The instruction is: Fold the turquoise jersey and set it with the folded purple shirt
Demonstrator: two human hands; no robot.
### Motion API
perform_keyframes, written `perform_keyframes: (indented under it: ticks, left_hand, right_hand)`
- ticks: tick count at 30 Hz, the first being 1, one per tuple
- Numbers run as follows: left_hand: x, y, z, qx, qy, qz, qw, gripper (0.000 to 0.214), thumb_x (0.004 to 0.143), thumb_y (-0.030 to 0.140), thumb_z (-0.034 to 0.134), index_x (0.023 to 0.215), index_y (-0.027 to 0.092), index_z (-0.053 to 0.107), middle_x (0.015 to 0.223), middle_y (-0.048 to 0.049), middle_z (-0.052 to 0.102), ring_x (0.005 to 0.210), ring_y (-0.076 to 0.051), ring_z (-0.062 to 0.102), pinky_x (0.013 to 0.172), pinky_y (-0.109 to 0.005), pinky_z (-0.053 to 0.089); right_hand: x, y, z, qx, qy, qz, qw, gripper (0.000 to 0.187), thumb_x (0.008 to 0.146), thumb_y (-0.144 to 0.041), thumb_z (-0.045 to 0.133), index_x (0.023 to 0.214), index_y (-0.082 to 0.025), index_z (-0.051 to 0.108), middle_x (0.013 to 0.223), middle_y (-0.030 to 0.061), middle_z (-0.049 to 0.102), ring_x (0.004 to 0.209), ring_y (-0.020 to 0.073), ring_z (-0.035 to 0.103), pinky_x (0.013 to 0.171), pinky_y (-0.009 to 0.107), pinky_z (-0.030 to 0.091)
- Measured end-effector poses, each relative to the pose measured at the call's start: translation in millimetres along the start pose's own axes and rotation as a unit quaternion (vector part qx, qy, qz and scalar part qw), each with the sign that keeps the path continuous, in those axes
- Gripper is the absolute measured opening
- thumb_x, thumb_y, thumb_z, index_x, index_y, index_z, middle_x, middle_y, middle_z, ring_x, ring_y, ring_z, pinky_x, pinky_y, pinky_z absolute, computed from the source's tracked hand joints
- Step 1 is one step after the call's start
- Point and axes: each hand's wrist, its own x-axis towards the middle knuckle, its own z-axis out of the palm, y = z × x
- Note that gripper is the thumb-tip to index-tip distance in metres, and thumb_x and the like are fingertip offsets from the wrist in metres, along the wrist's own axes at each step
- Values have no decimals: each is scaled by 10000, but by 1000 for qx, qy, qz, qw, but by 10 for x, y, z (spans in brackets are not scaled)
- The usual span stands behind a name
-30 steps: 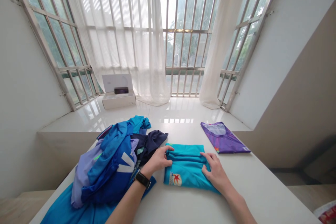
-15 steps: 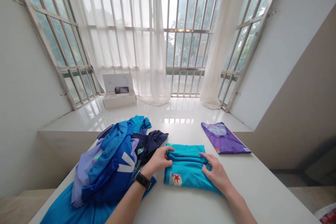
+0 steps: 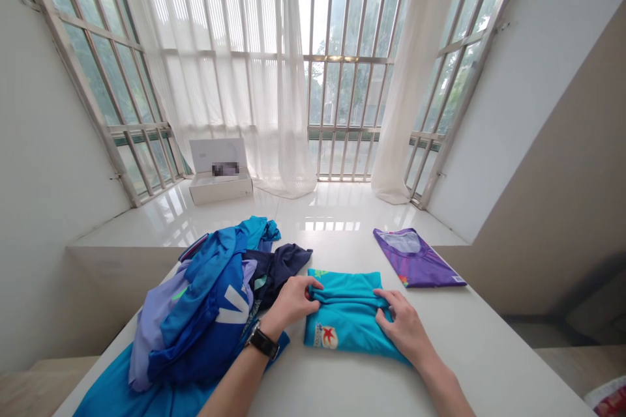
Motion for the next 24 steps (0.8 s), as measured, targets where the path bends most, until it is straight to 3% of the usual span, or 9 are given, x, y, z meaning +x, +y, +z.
perform_keyframes:
  ticks: [17, 24]
  left_hand:
    - [-26, 25, -49, 58, -30, -26, 998, 315, 739, 370, 691, 1001, 219, 781, 737, -12, 664, 686, -179, 592, 626, -256, 408]
    - [-54, 65, 13, 125, 15, 8, 992, 209, 799, 354, 691, 952, 244, 782, 940, -59, 598, 889, -238, 592, 786, -322, 451]
  right_hand:
    - [-19, 16, 29, -15, 20, -4, 1000, 349, 878, -375, 499, 1094, -213, 720, 1039, 96, 669, 960, 241, 672, 901, 390, 554]
    - [-13, 51, 63, -58, 54, -21, 997, 371, 949, -476, 471, 1057, -231, 728, 1067, 109, 614, 992, 260, 624, 928, 432, 534]
